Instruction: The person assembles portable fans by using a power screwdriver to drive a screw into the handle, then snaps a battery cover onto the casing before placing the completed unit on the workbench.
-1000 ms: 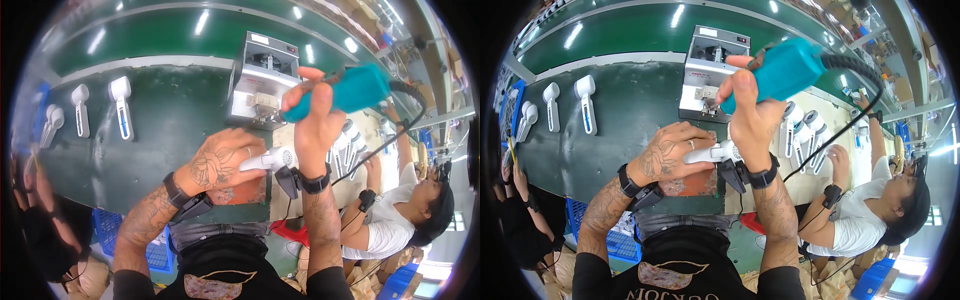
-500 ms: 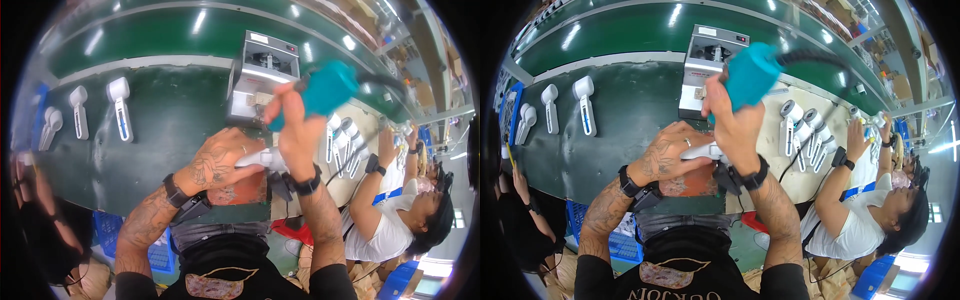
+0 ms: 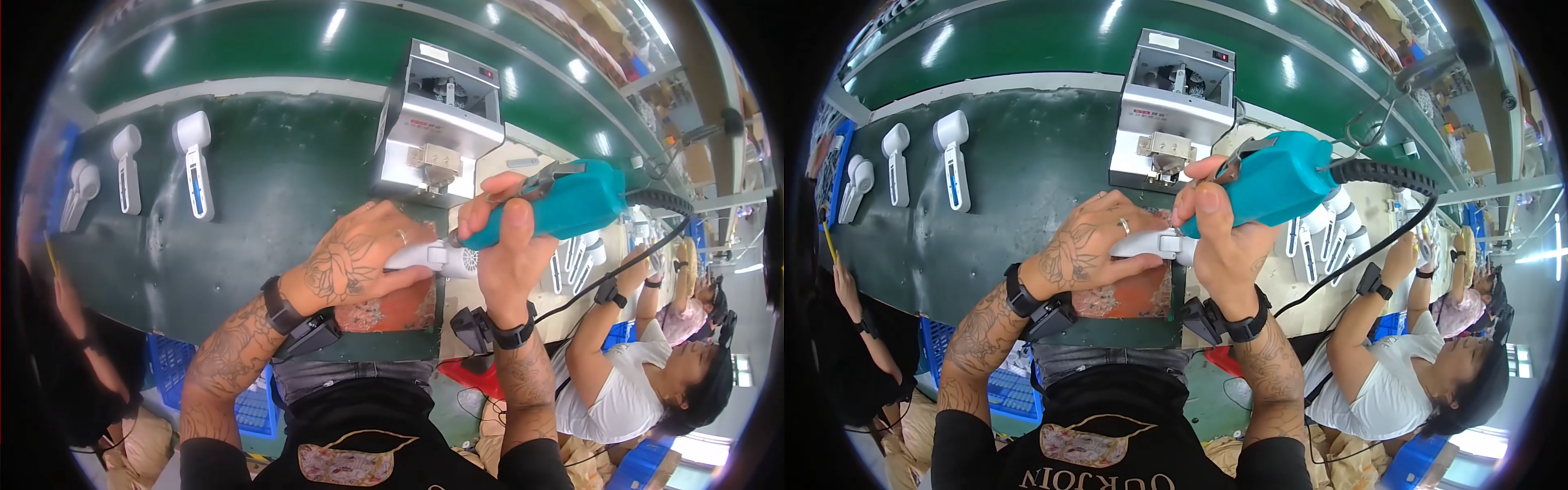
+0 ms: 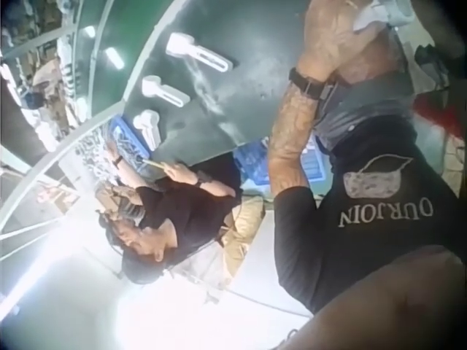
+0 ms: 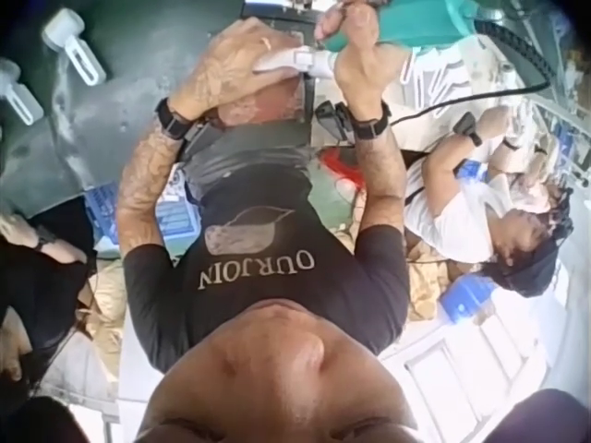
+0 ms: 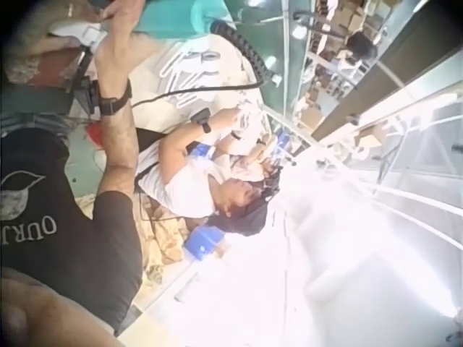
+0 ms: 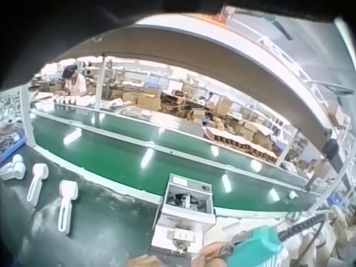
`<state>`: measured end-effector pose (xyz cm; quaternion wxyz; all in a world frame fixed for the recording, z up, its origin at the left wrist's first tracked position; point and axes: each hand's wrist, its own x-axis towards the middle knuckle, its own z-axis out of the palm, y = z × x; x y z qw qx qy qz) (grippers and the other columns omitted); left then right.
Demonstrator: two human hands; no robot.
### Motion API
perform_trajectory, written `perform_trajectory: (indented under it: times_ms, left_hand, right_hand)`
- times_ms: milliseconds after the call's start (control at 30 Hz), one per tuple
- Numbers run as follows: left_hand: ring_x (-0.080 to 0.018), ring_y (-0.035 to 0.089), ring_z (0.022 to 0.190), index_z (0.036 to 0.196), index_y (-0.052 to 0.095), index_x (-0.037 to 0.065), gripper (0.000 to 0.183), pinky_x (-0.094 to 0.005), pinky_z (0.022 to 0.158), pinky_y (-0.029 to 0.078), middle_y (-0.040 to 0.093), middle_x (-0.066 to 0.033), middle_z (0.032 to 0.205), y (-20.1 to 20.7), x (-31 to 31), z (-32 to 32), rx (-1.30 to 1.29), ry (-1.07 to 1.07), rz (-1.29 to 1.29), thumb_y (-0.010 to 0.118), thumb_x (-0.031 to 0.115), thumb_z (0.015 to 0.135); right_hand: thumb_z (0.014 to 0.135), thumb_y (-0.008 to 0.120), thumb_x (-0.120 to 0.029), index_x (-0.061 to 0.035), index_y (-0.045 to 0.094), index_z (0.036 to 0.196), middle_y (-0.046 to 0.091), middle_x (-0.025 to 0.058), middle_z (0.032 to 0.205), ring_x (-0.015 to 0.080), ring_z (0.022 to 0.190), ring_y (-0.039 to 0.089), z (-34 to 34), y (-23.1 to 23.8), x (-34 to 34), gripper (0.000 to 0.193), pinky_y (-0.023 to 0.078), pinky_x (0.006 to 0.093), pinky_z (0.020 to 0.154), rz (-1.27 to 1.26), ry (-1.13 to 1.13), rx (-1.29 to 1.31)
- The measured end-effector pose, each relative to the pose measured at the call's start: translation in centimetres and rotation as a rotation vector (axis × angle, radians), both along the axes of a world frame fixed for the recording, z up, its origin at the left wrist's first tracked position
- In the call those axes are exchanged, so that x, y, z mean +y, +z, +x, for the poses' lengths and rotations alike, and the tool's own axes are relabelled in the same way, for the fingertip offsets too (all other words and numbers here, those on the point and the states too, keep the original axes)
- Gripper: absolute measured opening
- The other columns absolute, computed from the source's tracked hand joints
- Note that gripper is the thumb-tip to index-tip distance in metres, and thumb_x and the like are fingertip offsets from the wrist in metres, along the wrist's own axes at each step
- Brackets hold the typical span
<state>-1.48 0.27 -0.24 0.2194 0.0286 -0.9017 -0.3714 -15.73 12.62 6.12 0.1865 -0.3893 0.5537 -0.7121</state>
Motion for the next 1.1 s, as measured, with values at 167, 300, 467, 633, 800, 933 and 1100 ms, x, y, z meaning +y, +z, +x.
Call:
perform_trajectory:
  times_ms: [167,300,467,633,800,933,1100]
  left_hand:
    - [-0.0274,0.058,0.104,0.123,0.065,0.009,0.044,-0.0414,0.093,0.047,0.067,-0.0063,0.115,0.4,0.2,0.0,-0.008,-0.026,-0.087,0.075,0.03,0.085]
    - [-0.0288,0.056,0.103,0.127,0.059,0.005,0.049,-0.0409,0.09,0.044,0.063,-0.0096,0.112,0.5,0.2,-0.1,0.012,-0.04,-0.158,0.075,0.025,0.086]
    - [-0.0287,0.056,0.102,0.125,0.061,0.005,0.046,-0.0409,0.09,0.045,0.063,-0.0092,0.112,0.6,0.2,-0.3,0.007,-0.039,-0.145,0.074,0.026,0.086]
    - [-0.0283,0.056,0.103,0.124,0.063,0.006,0.043,-0.041,0.091,0.045,0.064,-0.0091,0.111,0.6,-0.1,0.1,-0.002,-0.052,-0.088,0.071,0.03,0.089]
    - [-0.0285,0.059,0.104,0.121,0.066,0.01,0.034,-0.0415,0.095,0.046,0.069,-0.0054,0.12,0.4,0.1,0.4,-0.013,-0.027,-0.051,0.067,0.024,0.09]
    - [-0.0293,0.056,0.103,0.123,0.064,0.007,0.034,-0.0424,0.094,0.045,0.065,-0.0093,0.112,0.8,0.1,0.4,0.009,-0.049,-0.072,0.062,0.023,0.092]
    - [-0.0293,0.056,0.106,0.124,0.063,0.008,0.036,-0.0429,0.096,0.045,0.065,-0.0092,0.112,0.6,0.2,0.3,-0.004,-0.057,-0.081,0.063,0.023,0.091]
  right_hand:
    - [0.1,0.061,-0.043,0.003,0.054,0.101,0.056,0.0102,0.072,0.0206,0.064,0.057,0.1,-1.0,0.2,0.046,0.047,0.0341,0.061,0.016,0.028,0.08]
    - [0.101,0.061,-0.04,0.0018,0.052,0.097,0.055,0.0107,0.071,0.0205,0.064,0.056,0.3,-0.7,-0.2,0.043,0.048,0.0342,0.06,0.0,0.055,0.059]
    - [0.102,0.06,-0.036,0.0021,0.052,0.097,0.055,0.0105,0.072,0.0203,0.063,0.056,-0.1,-1.0,-0.3,0.039,0.047,0.033,0.059,0.023,0.033,0.053]
    - [0.103,0.059,-0.037,0.0051,0.057,0.105,0.056,0.009,0.074,0.0197,0.064,0.057,-0.3,0.1,-0.9,0.042,0.048,0.0332,0.06,0.051,0.023,0.026]
    - [0.105,0.057,-0.035,0.0051,0.061,0.113,0.058,0.0067,0.074,0.0164,0.066,0.058,-0.7,2.4,-4.6,0.042,0.049,0.0313,0.062,-0.059,-0.075,0.088]
    - [0.104,0.059,-0.033,0.0025,0.061,0.101,0.06,0.0059,0.074,0.0159,0.065,0.06,-0.7,1.5,-6.3,0.036,0.049,0.0302,0.06,-0.053,-0.086,0.145]
    - [0.103,0.059,-0.032,0.0018,0.059,0.099,0.059,0.006,0.071,0.0162,0.062,0.06,-1.3,0.6,-5.8,0.034,0.048,0.0297,0.057,-0.005,-0.008,0.142]
